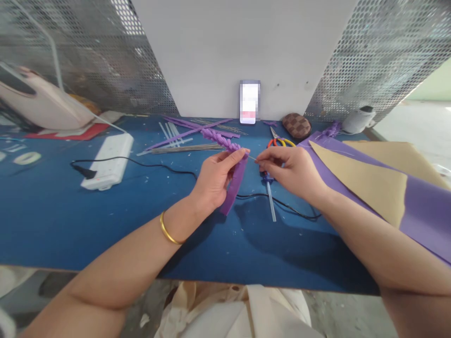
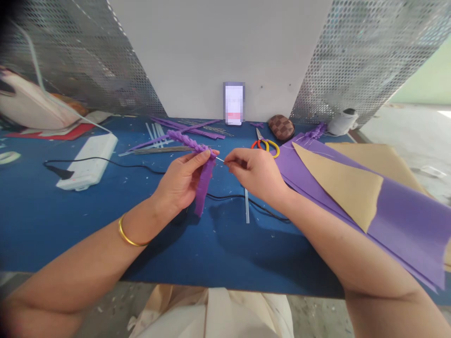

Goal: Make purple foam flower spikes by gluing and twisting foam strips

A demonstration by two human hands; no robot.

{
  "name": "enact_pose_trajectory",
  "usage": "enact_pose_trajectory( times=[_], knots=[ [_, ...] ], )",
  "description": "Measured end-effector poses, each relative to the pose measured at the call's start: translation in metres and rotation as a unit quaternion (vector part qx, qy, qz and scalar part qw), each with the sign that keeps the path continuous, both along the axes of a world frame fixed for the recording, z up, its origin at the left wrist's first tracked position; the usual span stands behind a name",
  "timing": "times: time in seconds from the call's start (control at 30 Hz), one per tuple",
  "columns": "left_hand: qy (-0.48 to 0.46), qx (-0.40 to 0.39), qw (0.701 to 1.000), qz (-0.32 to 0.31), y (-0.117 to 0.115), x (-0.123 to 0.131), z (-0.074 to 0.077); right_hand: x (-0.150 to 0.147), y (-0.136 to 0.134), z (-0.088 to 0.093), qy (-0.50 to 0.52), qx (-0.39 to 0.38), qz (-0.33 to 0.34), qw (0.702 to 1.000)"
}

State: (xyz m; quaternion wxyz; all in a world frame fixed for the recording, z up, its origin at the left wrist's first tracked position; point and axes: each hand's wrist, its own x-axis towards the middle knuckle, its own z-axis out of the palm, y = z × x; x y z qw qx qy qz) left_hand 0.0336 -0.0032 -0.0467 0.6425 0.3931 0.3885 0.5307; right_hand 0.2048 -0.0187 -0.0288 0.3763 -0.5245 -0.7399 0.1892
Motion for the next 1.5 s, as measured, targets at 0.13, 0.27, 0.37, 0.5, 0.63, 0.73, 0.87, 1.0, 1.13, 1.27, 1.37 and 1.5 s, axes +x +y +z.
enact_pose_trajectory(
  times=[0.13,0.27,0.37,0.5,0.63,0.73,0.87,1.0,1.13,1.27,1.37,1.5],
  knots=[
    [0.022,0.008,1.000,0.010,0.002,-0.001,-0.002,0.001,-0.001,0.002,-0.043,0.024,-0.002,0.999],
    [0.017,0.003,1.000,0.024,0.008,-0.006,0.000,0.017,0.009,0.010,-0.007,0.031,-0.007,0.999],
    [-0.009,-0.033,0.999,0.029,0.017,-0.012,0.003,0.040,0.023,0.016,0.056,0.028,-0.052,0.997],
    [-0.046,-0.083,0.995,0.022,0.024,-0.016,0.005,0.062,0.030,0.005,-0.163,0.003,-0.080,0.983],
    [-0.058,-0.107,0.993,0.012,0.019,-0.012,0.003,0.055,0.020,-0.024,-0.425,-0.081,0.002,0.902],
    [-0.071,-0.101,0.992,-0.001,0.013,-0.008,0.004,0.044,0.017,-0.045,-0.438,-0.070,-0.020,0.896],
    [-0.099,-0.088,0.991,-0.016,0.006,-0.005,0.008,0.038,0.017,-0.054,-0.431,-0.033,-0.053,0.900],
    [-0.105,-0.071,0.992,0.020,0.005,-0.010,0.014,0.041,0.005,-0.049,-0.392,0.014,-0.075,0.917],
    [-0.110,-0.053,0.988,0.092,0.010,-0.022,0.010,0.045,-0.019,-0.047,-0.337,0.055,-0.083,0.936],
    [-0.090,-0.056,0.990,0.090,0.010,-0.026,-0.001,0.036,-0.040,-0.046,-0.165,0.137,0.015,0.977],
    [-0.073,-0.050,0.995,0.051,0.003,-0.021,-0.006,0.021,-0.052,-0.043,-0.052,0.157,0.060,0.984],
    [-0.063,-0.069,0.995,0.018,-0.009,-0.013,-0.006,0.009,-0.063,-0.042,-0.004,0.123,0.060,0.991]
  ],
)
